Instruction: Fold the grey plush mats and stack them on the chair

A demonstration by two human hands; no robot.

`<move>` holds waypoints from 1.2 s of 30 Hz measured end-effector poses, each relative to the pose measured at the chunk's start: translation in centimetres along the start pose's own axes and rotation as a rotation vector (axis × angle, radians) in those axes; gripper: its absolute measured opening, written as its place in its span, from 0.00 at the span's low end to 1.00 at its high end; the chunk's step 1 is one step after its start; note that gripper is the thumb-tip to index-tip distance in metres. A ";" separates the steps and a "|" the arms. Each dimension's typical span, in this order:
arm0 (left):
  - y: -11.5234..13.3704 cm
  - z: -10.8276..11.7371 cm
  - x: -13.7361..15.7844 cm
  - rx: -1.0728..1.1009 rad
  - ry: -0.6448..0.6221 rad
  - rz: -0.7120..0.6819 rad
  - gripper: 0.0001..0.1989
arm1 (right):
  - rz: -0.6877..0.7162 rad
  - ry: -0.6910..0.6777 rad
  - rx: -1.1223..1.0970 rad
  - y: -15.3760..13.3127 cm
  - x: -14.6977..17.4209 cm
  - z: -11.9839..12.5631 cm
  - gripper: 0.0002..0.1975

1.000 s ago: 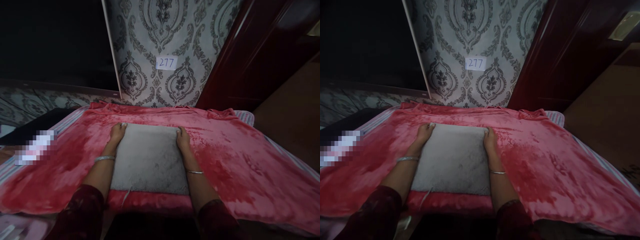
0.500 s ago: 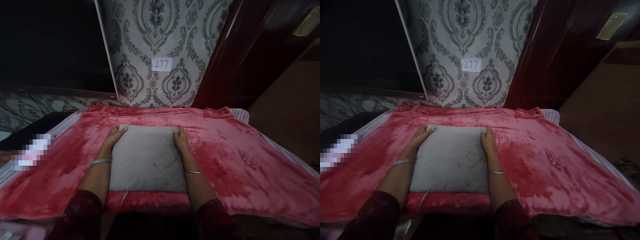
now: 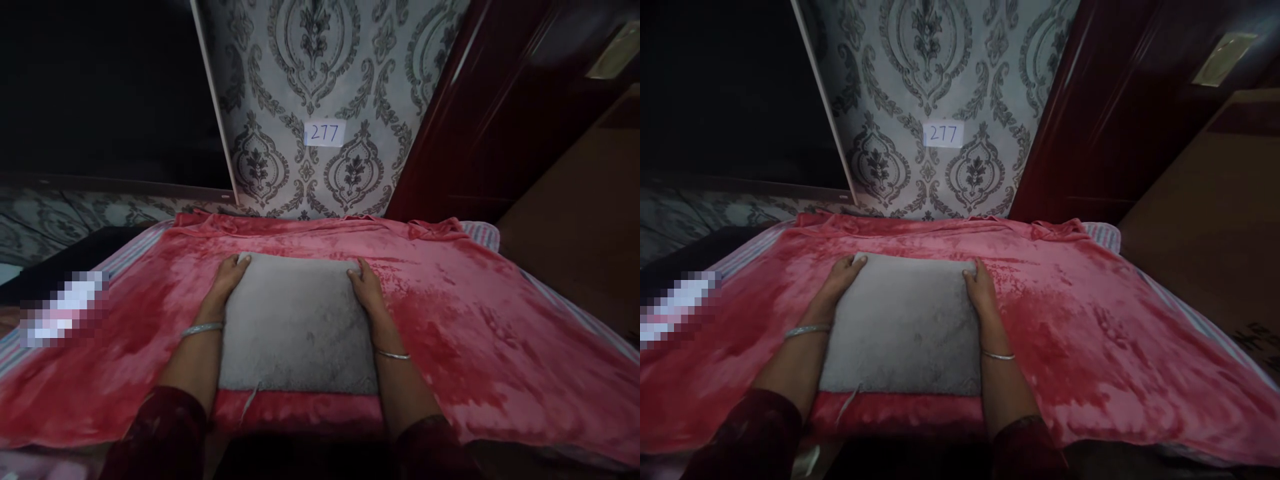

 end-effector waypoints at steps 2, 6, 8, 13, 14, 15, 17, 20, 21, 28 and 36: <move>-0.1 -0.4 0.0 0.042 -0.061 -0.007 0.23 | 0.001 0.000 -0.012 0.1 0.0 0.1 0.31; 0.0 0.0 -0.3 -0.086 0.021 -0.048 0.22 | -0.004 0.006 -0.013 0.2 0.0 0.3 0.32; 0.3 0.4 -0.5 -0.274 0.095 -0.088 0.19 | -0.001 0.020 0.000 0.2 -0.1 0.3 0.32; -0.2 -0.3 -1.0 -0.619 0.048 -0.045 0.20 | -0.049 0.030 0.054 1.0 -0.3 -0.3 0.31; -0.3 -0.3 -1.0 -0.640 0.047 -0.043 0.20 | -0.053 0.031 0.063 1.1 -0.4 -0.4 0.30; -0.3 -0.3 -1.0 -0.647 0.051 -0.048 0.21 | -0.052 0.036 0.068 1.1 -0.4 -0.4 0.29; -0.3 -0.3 -0.9 -0.628 0.063 -0.050 0.23 | -0.042 0.037 0.075 0.8 -0.4 -0.3 0.27; -0.3 -0.1 -0.8 -0.579 0.065 -0.026 0.23 | -0.056 -0.005 0.130 0.0 -0.2 0.0 0.26; -0.3 0.0 -0.8 -0.572 0.062 -0.015 0.23 | -0.065 -0.026 0.177 -0.4 -0.1 0.2 0.26; 4.5 -1.5 1.1 -0.718 0.099 -0.153 0.30 | 0.149 -0.140 0.493 -6.9 0.6 -0.3 0.30; 7.1 -16.3 9.0 -0.947 -0.444 -0.604 0.29 | 0.207 -0.243 0.631 -8.7 3.8 -3.8 0.26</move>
Point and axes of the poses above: each hand's wrist, its own x-axis away from the middle knuckle, its own z-axis out of the back of the hand, y = z × x, the point moved 8 cm from there along -x, towards the middle knuckle, and after that the axes turned 1 degree about -y, right-handed, at the moved point
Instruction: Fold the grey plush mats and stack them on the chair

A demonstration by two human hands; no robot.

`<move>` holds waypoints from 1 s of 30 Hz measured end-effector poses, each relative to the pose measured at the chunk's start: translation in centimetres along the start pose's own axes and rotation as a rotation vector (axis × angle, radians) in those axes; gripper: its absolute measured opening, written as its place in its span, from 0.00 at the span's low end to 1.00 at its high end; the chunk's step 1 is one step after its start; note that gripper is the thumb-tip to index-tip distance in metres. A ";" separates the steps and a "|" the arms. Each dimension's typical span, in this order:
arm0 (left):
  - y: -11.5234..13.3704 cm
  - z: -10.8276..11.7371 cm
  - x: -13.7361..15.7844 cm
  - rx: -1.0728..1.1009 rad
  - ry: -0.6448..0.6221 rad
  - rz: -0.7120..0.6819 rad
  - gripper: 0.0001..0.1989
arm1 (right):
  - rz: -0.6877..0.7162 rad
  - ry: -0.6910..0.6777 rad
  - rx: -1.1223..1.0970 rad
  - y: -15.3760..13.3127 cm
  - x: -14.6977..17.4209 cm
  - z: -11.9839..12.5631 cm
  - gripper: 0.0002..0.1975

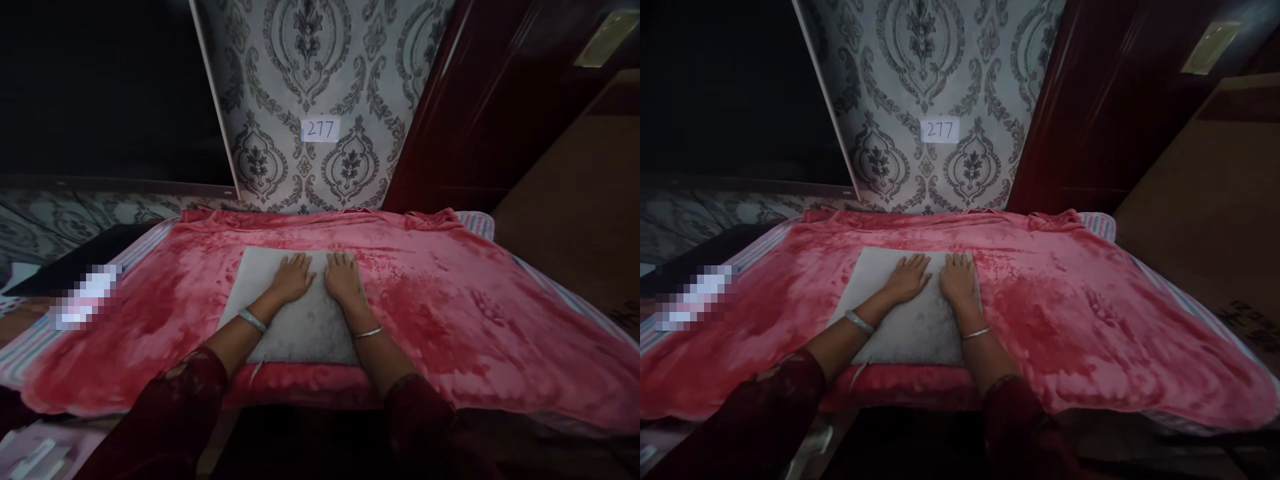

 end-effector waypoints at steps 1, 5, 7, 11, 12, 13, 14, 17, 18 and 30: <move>0.4 -0.7 0.2 -0.011 -0.022 0.013 0.30 | 0.003 -0.009 0.012 0.0 0.3 -0.4 0.26; 0.4 -1.1 0.8 -0.071 -0.056 0.035 0.32 | 0.001 -0.024 0.056 0.6 0.7 -0.9 0.27; -0.8 -0.6 0.9 -0.096 -0.085 0.056 0.33 | -0.001 -0.036 0.075 0.7 0.6 -1.0 0.27; -5.4 0.8 1.5 -0.126 -0.144 0.177 0.34 | -0.008 -0.043 0.084 0.7 0.4 -1.1 0.27; -6.9 1.2 1.8 -0.129 -0.149 0.212 0.34 | -0.010 -0.041 0.083 0.7 0.4 -1.1 0.27; -8.3 1.5 2.3 -0.127 -0.154 0.248 0.33 | -0.012 -0.038 0.082 0.7 0.5 -1.0 0.27; -9.6 1.7 2.8 -0.120 -0.163 0.288 0.33 | -0.014 -0.035 0.080 0.7 0.5 -1.0 0.27; -12.6 2.1 4.4 -0.087 -0.183 0.397 0.32 | -0.004 -0.029 0.065 0.5 0.7 -0.9 0.27; -13.1 2.2 4.7 -0.086 -0.186 0.415 0.32 | -0.002 -0.026 0.056 0.4 0.7 -0.8 0.26; 3.3 3.1 4.8 -0.142 -0.114 0.041 0.31 | -0.066 0.300 -0.892 5.3 2.7 1.8 0.29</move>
Point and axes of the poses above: each hand's wrist, its own x-axis away from the middle knuckle, its own z-axis out of the back of the hand, y = z × x, the point moved 8 cm from there along -x, towards the middle knuckle, and after that the axes turned 1 degree about -y, right-handed, at the moved point
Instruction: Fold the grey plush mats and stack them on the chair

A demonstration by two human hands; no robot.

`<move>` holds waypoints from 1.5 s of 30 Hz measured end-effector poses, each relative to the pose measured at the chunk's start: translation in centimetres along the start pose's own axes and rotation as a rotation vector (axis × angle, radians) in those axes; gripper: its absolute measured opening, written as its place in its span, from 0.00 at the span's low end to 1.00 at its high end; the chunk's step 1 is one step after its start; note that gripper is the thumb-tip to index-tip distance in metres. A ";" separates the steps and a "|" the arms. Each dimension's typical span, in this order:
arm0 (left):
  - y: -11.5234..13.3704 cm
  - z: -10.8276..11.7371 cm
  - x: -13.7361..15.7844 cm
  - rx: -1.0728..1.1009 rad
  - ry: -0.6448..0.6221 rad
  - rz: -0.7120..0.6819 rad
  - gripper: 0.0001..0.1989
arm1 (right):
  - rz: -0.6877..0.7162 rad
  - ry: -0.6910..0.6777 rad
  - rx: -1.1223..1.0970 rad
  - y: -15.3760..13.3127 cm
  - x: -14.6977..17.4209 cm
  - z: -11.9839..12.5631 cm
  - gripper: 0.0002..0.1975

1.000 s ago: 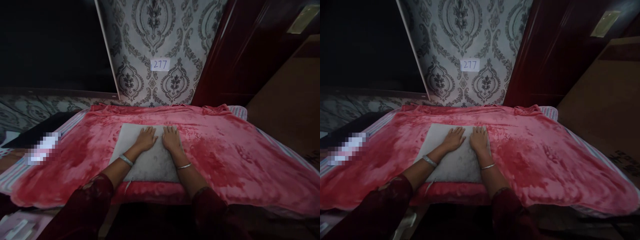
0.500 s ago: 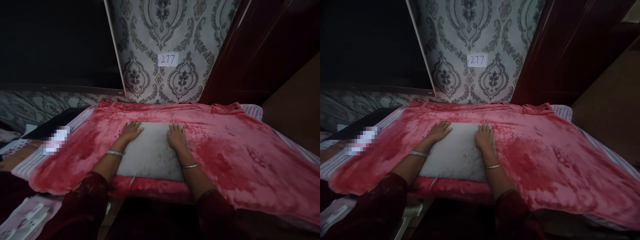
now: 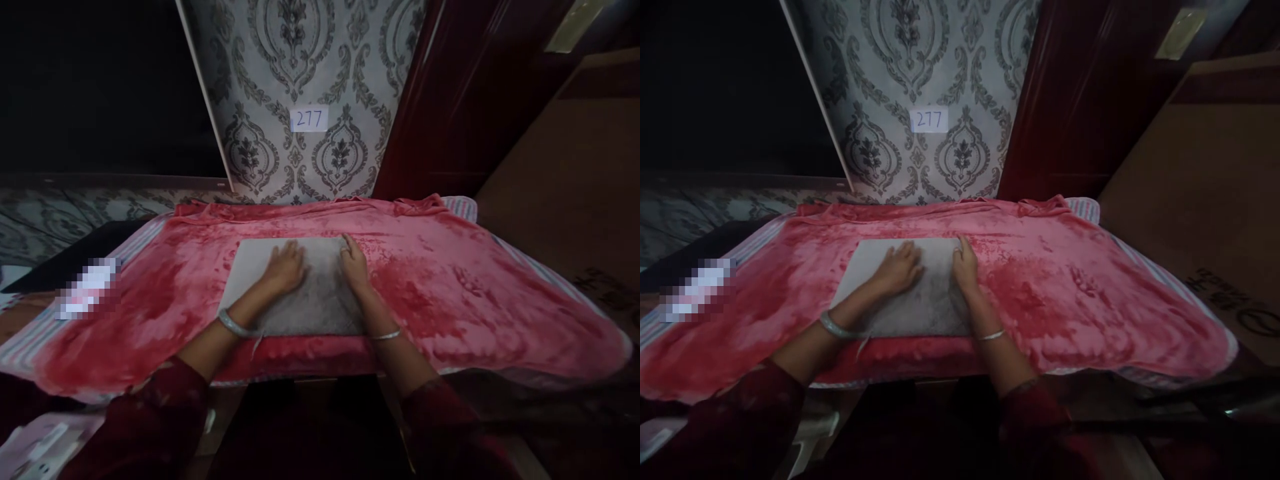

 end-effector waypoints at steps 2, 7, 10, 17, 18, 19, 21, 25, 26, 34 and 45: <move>4.9 -1.7 1.2 0.042 -0.022 -0.140 0.32 | -0.027 0.107 -0.285 1.0 2.3 0.9 0.30; 9.3 -4.6 3.1 0.027 0.002 -0.197 0.33 | -0.168 0.131 -0.501 3.2 6.4 0.0 0.33; 8.4 -4.6 3.5 0.022 -0.016 -0.185 0.33 | -0.123 0.112 -0.395 2.7 6.5 -0.1 0.32; -2.1 -3.8 7.3 -0.021 -0.021 0.091 0.34 | -0.061 0.110 -0.226 1.8 6.5 0.3 0.31; -4.2 -3.8 8.1 -0.036 -0.016 0.138 0.34 | -0.059 0.107 -0.220 1.8 6.6 0.3 0.31; -6.2 -3.8 8.9 -0.047 -0.019 0.185 0.34 | -0.060 0.106 -0.214 1.9 6.7 0.3 0.30; -9.9 -3.8 10.1 -0.061 -0.042 0.280 0.33 | -0.076 0.102 -0.205 2.0 6.8 0.3 0.29; -13.4 -1.9 9.5 -0.106 -0.045 0.394 0.33 | -0.119 0.062 -0.181 1.6 5.0 0.5 0.29; -13.0 -1.1 8.4 -0.110 -0.019 0.384 0.34 | -0.103 0.053 -0.159 1.1 3.9 0.5 0.29; -1.2 0.9 -4.4 0.053 0.034 -0.045 0.31 | 0.053 -0.096 0.561 -2.5 -3.1 -3.5 0.25; -5.8 -3.1 -5.0 0.056 -0.038 0.077 0.33 | 0.091 -0.275 0.944 -0.2 -1.2 -5.3 0.25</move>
Point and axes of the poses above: each hand's wrist, its own x-axis away from the middle knuckle, its own z-axis out of the back of the hand, y = z × x, the point moved 8 cm from there along -x, towards the middle knuckle, and after that the axes turned 1 degree about -y, right-handed, at the moved point
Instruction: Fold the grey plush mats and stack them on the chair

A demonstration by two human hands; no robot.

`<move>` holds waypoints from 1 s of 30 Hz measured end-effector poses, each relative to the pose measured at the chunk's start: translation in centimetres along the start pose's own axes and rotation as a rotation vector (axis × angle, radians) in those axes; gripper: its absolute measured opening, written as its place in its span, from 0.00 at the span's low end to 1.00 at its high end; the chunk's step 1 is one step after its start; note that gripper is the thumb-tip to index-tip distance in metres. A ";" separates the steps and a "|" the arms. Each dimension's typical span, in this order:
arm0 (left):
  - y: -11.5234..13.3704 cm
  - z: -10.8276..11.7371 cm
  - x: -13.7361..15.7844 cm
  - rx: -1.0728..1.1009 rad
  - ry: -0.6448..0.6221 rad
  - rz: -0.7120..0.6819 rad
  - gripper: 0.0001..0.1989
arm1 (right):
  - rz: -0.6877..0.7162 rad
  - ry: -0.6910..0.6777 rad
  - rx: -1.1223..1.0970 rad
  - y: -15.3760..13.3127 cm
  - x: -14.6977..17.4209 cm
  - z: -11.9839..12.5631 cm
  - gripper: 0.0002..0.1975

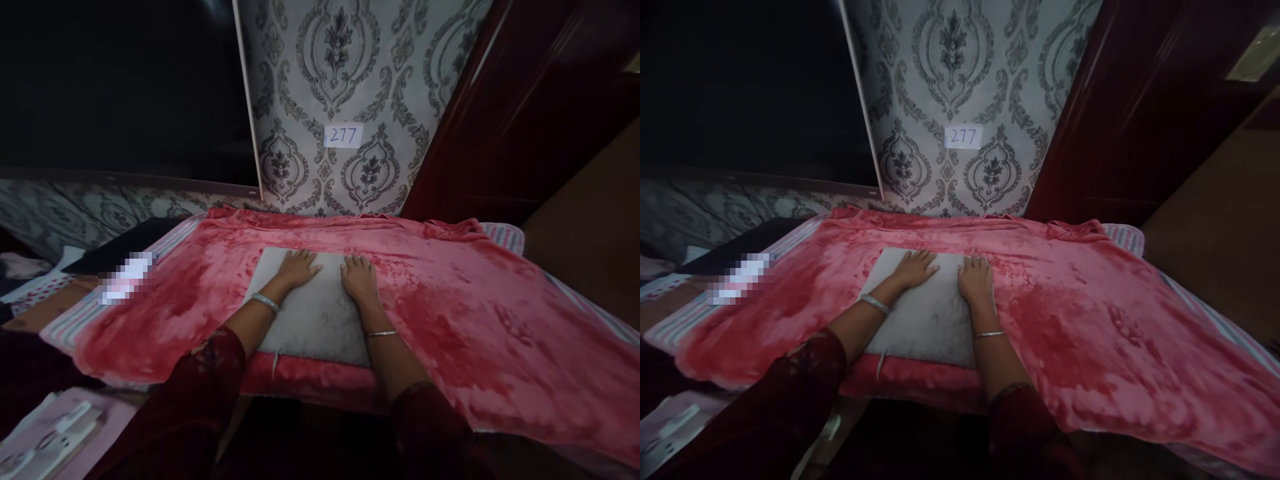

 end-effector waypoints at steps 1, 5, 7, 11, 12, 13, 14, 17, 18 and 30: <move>-1.7 0.2 0.2 -0.002 -0.013 0.036 0.33 | 0.002 0.000 -0.001 0.0 -0.1 0.0 0.25; -8.0 0.6 1.7 0.010 -0.040 0.163 0.32 | 0.002 -0.002 -0.021 0.1 -0.1 -0.2 0.25; -10.2 0.7 2.7 0.018 -0.054 0.207 0.31 | -0.006 0.000 -0.036 0.2 0.0 -0.2 0.25; -11.6 1.8 4.2 0.013 -0.060 0.286 0.31 | -0.013 -0.009 -0.067 0.2 -0.1 0.0 0.25; -11.3 2.4 4.6 0.003 -0.048 0.312 0.32 | -0.023 -0.018 -0.079 0.3 -0.2 0.2 0.25; -10.6 2.9 5.0 -0.010 -0.027 0.330 0.32 | -0.039 -0.026 -0.097 0.4 -0.3 0.4 0.25; -9.5 3.5 5.4 -0.025 -0.001 0.326 0.32 | -0.056 -0.028 -0.124 0.6 -0.4 0.7 0.25; -3.2 4.0 7.2 -0.053 0.072 0.149 0.32 | -0.064 0.028 -0.281 1.3 0.4 1.9 0.27; -0.5 3.6 8.1 -0.050 0.082 0.056 0.32 | -0.041 0.062 -0.359 1.4 1.2 2.3 0.28; 12.8 -3.3 14.5 -0.041 0.056 -0.291 0.34 | 0.055 0.183 -0.729 1.1 12.8 0.9 0.29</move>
Point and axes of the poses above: each hand's wrist, its own x-axis away from the middle knuckle, its own z-axis out of the back of the hand, y = z × x, the point moved 8 cm from there along -x, towards the middle knuckle, and after that the axes turned 1 degree about -y, right-handed, at the moved point
